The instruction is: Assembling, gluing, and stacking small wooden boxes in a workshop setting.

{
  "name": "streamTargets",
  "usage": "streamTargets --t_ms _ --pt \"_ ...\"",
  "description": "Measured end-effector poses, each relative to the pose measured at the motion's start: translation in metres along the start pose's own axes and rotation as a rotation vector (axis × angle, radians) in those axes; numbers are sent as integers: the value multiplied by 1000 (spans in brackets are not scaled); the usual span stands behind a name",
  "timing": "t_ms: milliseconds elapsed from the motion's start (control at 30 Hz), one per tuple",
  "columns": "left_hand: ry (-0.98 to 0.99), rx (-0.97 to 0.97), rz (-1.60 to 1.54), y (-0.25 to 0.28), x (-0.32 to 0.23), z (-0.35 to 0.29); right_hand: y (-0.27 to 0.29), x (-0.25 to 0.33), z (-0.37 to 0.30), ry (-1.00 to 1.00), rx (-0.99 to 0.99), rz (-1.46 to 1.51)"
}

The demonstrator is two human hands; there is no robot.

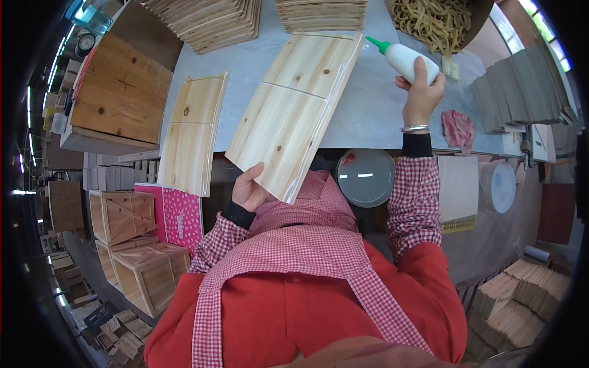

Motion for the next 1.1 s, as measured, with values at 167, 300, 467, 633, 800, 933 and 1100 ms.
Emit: streamTargets --t_ms 167,300,467,633,800,933,1100 --pt "-13 -4 -7 0 -1 3 4 -4 -2 -3 35 -30" --pt "-52 -65 -17 12 -2 10 30 -17 -16 -84 83 -1" --pt "-38 22 6 6 -7 1 92 -39 2 120 -311 -286" --pt "-62 77 46 -1 -7 10 142 -44 43 105 -492 -785" --pt "-102 96 25 -6 -9 11 161 -56 90 33 -342 -1196" --pt "-115 -3 -13 2 -9 11 164 -17 62 -135 -117 -898" --pt "-155 88 -58 -6 -8 7 220 -51 -8 248 49 -1633"
Point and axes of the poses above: each hand's wrist, its own z-axis towards the middle knuckle, its own y-axis out of the back of the hand, x = y × z, the point moved 4 cm from there along z, towards the middle knuckle, and after that the axes turned 9 degrees about x, right-handed, at the moved point
